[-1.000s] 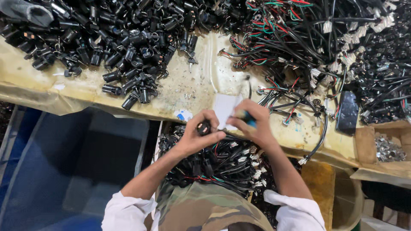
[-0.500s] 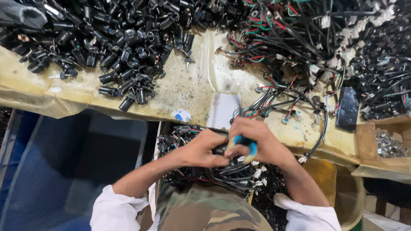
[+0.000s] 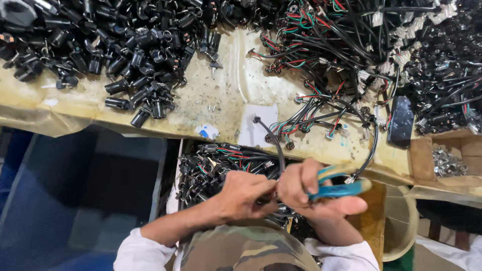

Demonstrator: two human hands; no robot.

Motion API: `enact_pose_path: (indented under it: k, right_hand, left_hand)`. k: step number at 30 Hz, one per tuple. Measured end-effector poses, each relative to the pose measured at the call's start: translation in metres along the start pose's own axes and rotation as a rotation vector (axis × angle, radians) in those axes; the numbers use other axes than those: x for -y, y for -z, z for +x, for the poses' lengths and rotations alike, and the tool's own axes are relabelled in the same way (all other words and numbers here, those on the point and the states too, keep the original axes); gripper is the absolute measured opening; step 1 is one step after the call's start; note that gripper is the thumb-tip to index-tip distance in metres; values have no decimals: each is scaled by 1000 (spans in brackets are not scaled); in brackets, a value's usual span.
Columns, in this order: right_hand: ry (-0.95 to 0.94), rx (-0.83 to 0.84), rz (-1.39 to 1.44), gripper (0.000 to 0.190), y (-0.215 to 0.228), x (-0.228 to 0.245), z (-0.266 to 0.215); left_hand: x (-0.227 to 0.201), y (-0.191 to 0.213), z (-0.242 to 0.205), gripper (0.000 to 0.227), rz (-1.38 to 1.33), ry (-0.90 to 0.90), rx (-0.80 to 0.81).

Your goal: The person repeatedly picks up black cylindrical components and wire harnesses from a table, uses blue-handled pliers to strip or adjust wires, and places the components back on the table. The process is continuous and repetitive throughout the clip.

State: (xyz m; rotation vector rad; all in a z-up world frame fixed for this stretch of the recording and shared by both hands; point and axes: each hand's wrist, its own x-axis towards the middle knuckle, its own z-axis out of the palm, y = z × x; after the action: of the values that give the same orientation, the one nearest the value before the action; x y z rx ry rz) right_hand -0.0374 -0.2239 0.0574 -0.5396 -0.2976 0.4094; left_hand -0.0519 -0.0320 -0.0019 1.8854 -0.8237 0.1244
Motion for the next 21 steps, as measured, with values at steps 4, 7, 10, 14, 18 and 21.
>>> enact_pose_path:
  k: [4, 7, 10, 14, 18, 21]
  right_hand:
    - [23, 43, 52, 58, 13, -23, -15]
    - [73, -28, -111, 55, 16, -29, -20]
    - [92, -95, -125, 52, 19, -12, -7]
    - [121, -108, -516, 39, 38, 26, 35]
    - [212, 309, -1750, 29, 68, 19, 62]
    - [84, 419, -2082, 37, 86, 15, 68]
  left_hand:
    - [-3, -15, -9, 26, -71, 62, -9]
    - [-4, -9, 7, 30, -93, 51, -9]
    - [-3, 20, 34, 34, 142, -83, 114]
    - [-13, 85, 29, 20, -191, -233, 467]
    - [-10, 99, 15, 54, -44, -349, 419]
    - [16, 102, 0, 53, -77, -75, 267]
